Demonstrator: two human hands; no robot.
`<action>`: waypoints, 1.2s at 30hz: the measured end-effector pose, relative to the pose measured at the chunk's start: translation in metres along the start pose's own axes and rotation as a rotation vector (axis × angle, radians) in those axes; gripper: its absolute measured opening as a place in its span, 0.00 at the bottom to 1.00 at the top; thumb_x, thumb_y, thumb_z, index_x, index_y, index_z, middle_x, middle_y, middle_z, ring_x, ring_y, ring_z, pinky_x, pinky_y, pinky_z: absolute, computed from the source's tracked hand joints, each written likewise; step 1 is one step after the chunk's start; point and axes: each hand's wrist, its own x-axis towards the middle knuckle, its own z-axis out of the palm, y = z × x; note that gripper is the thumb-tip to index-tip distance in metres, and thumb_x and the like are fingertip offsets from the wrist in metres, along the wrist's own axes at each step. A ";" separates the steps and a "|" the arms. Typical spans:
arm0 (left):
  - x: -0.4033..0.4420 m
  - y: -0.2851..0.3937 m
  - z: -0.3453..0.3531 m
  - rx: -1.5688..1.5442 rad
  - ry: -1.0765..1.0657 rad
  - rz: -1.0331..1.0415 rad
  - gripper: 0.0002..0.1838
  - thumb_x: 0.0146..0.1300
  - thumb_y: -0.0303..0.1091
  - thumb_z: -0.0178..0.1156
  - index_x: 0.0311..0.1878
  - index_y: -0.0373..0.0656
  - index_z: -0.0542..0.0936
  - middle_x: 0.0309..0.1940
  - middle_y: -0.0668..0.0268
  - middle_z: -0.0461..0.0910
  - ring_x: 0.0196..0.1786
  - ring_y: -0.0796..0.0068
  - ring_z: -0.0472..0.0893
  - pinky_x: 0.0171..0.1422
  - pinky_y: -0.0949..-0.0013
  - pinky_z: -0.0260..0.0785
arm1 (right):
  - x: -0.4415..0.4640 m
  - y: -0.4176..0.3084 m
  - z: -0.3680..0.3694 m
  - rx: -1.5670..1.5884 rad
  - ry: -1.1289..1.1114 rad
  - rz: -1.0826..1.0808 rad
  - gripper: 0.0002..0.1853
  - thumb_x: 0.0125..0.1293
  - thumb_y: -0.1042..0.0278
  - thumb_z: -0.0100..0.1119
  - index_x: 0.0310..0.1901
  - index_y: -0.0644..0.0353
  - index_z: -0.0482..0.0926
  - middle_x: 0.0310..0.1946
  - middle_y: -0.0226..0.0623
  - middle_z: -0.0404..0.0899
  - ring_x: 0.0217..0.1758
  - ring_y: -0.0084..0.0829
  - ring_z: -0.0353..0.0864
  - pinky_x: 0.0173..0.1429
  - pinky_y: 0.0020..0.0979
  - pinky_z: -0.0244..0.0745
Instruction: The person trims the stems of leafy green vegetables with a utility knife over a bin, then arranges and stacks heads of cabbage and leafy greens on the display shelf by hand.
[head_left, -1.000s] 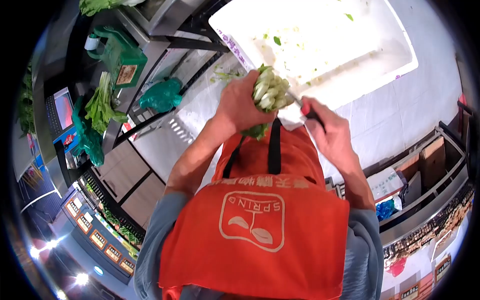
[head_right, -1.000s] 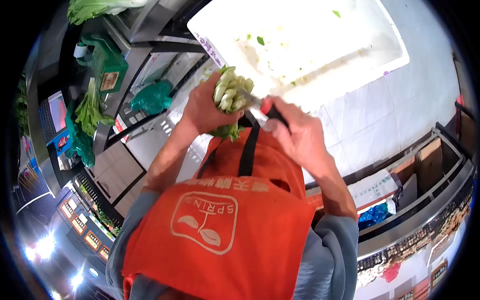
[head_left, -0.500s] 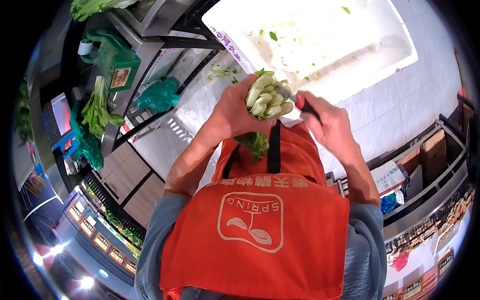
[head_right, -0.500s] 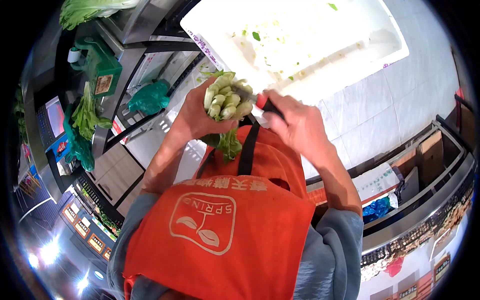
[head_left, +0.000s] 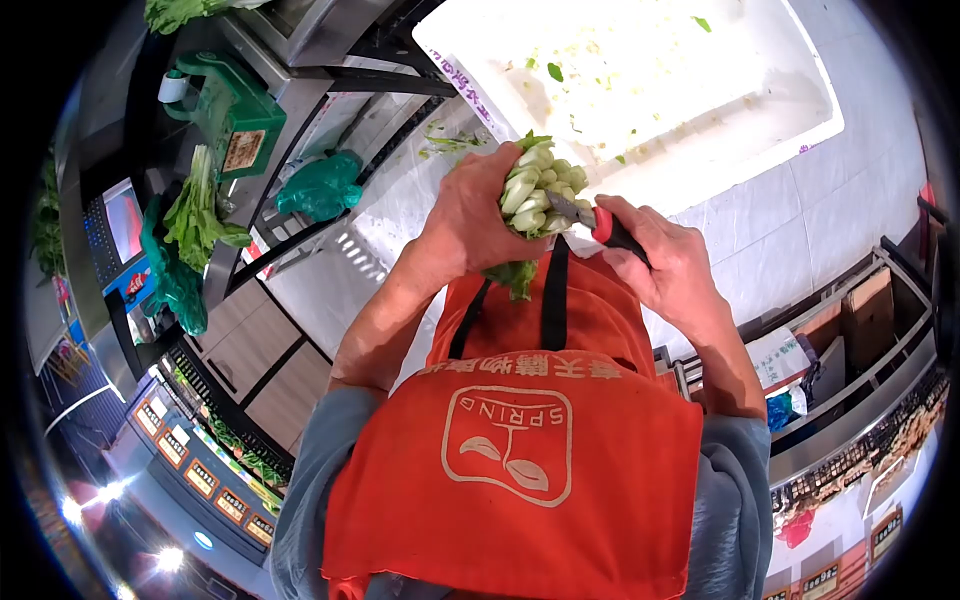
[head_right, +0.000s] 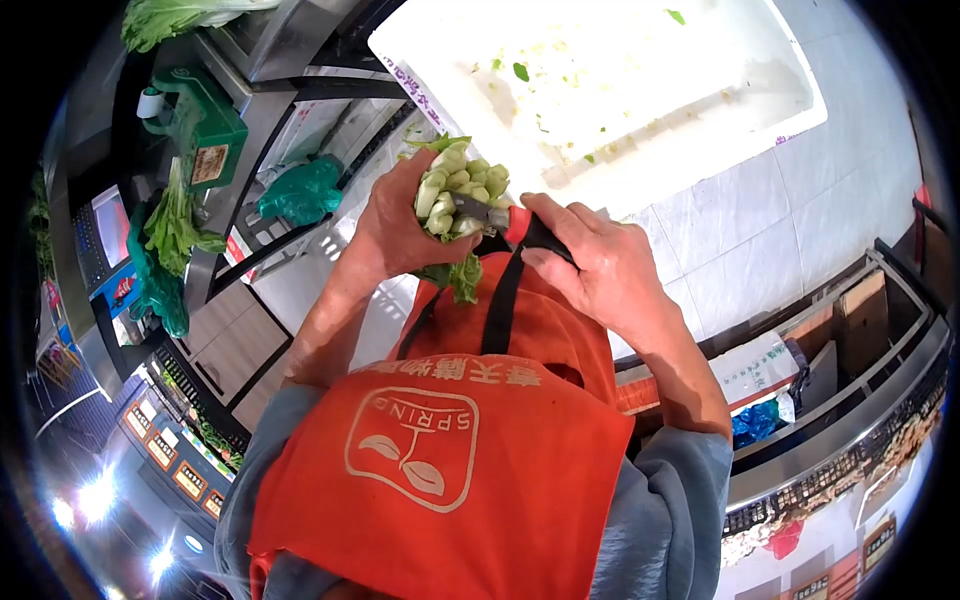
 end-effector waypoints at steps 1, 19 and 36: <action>0.000 -0.001 0.000 -0.049 -0.041 -0.048 0.38 0.39 0.42 0.80 0.57 0.41 0.78 0.42 0.55 0.85 0.48 0.48 0.84 0.53 0.54 0.76 | 0.002 0.002 0.000 -0.062 -0.004 0.026 0.25 0.65 0.57 0.68 0.61 0.56 0.80 0.35 0.42 0.84 0.33 0.46 0.84 0.34 0.39 0.79; -0.008 0.004 -0.007 0.291 -0.136 0.118 0.45 0.41 0.44 0.77 0.65 0.40 0.74 0.43 0.55 0.85 0.50 0.53 0.84 0.63 0.57 0.69 | 0.040 -0.014 0.012 0.756 0.114 0.406 0.25 0.68 0.59 0.72 0.61 0.62 0.76 0.37 0.27 0.79 0.37 0.17 0.74 0.43 0.22 0.73; -0.112 -0.056 -0.064 0.051 0.151 -0.372 0.43 0.43 0.48 0.77 0.61 0.42 0.71 0.43 0.52 0.85 0.49 0.47 0.85 0.56 0.51 0.75 | 0.085 -0.026 0.006 0.607 -0.419 0.527 0.13 0.68 0.67 0.67 0.50 0.57 0.76 0.36 0.34 0.77 0.21 0.27 0.75 0.24 0.32 0.70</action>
